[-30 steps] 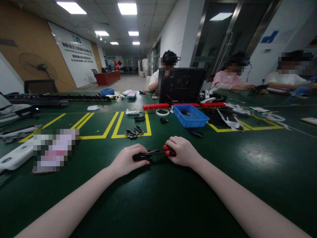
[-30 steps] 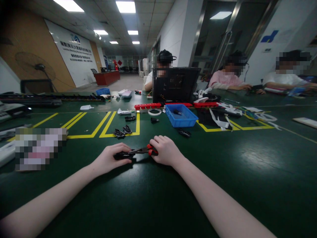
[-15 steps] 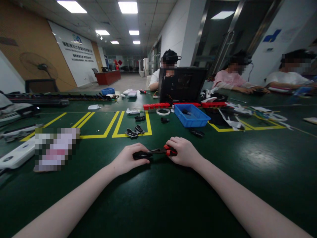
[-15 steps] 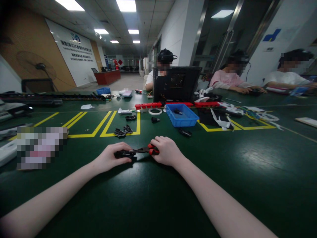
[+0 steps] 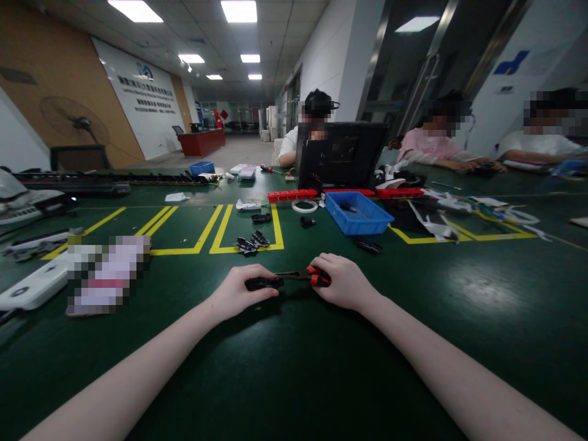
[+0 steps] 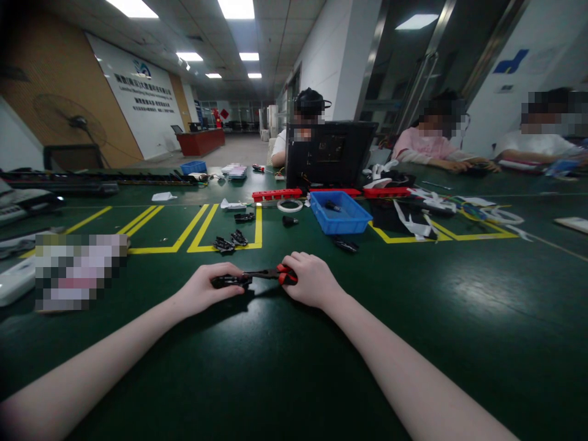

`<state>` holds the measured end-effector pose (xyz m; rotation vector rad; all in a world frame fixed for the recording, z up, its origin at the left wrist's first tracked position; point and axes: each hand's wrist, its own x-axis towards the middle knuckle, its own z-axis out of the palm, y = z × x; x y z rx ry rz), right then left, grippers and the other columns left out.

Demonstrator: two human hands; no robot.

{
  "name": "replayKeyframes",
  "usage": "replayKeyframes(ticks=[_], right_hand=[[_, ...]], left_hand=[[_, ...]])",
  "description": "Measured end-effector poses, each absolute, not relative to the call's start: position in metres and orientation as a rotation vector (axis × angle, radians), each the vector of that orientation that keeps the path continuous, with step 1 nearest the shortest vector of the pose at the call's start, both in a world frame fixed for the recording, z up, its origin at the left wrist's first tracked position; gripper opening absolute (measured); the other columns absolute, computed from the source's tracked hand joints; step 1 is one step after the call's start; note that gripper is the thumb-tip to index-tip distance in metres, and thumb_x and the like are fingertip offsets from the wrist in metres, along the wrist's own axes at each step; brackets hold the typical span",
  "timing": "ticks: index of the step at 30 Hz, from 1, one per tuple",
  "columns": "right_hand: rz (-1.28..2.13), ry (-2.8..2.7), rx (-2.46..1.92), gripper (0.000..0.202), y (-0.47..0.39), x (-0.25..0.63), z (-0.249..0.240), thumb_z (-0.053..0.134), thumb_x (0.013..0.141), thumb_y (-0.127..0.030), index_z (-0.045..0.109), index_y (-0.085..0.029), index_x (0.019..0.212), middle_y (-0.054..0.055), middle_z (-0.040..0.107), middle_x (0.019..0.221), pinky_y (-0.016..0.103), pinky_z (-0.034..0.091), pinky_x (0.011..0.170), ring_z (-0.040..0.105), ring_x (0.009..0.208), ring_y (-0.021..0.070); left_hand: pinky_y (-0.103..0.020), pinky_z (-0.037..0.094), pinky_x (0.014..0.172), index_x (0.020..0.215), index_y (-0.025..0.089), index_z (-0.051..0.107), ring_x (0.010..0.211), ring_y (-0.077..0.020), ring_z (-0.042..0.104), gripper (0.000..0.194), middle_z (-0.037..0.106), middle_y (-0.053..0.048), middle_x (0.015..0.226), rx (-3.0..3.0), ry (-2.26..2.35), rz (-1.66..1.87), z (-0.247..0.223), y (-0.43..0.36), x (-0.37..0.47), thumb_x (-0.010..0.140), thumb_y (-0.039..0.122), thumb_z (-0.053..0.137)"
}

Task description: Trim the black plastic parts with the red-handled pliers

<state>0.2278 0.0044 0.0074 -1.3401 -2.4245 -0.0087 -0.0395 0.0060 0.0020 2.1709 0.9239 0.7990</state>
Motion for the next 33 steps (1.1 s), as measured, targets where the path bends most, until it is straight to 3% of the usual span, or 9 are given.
replayKeyframes(ticks=[22,27,33], right_hand=[[-0.273,-2.453,-1.305,0.024,0.0037,0.2257,0.0106,0.063,0.073,-0.025,0.060,-0.017,0.095,0.009,0.062,0.094,0.033,0.037,0.072,0.053,0.082,0.0220],[-0.236,-2.437,-1.300,0.022,0.0048,0.2257,0.0080,0.062,0.072,-0.024,0.058,-0.017,0.093,0.009,0.061,0.092,0.033,0.037,0.071,0.052,0.081,0.0217],[-0.150,-2.475,-1.255,0.020,0.0076,0.2273,0.0037,0.061,0.073,-0.026,0.057,-0.017,0.090,0.007,0.060,0.090,0.032,0.039,0.071,0.052,0.079,0.0199]], left_hand=[[-0.036,0.052,0.083,0.102,0.020,0.069,0.090,-0.0210,0.066,0.023,0.071,-0.005,0.100,2.195,0.934,0.857,0.0003,0.0040,-0.0401,0.084,0.034,0.068],[-0.038,0.052,0.089,0.119,0.022,0.060,0.101,-0.0223,0.065,0.038,0.069,-0.005,0.110,2.200,0.955,0.930,-0.0021,0.0016,-0.0399,0.083,0.032,0.069],[-0.034,0.053,0.085,0.112,0.021,0.064,0.096,-0.0198,0.065,0.026,0.069,-0.005,0.108,2.350,0.884,0.944,-0.0020,-0.0007,-0.0388,0.087,0.029,0.066]])
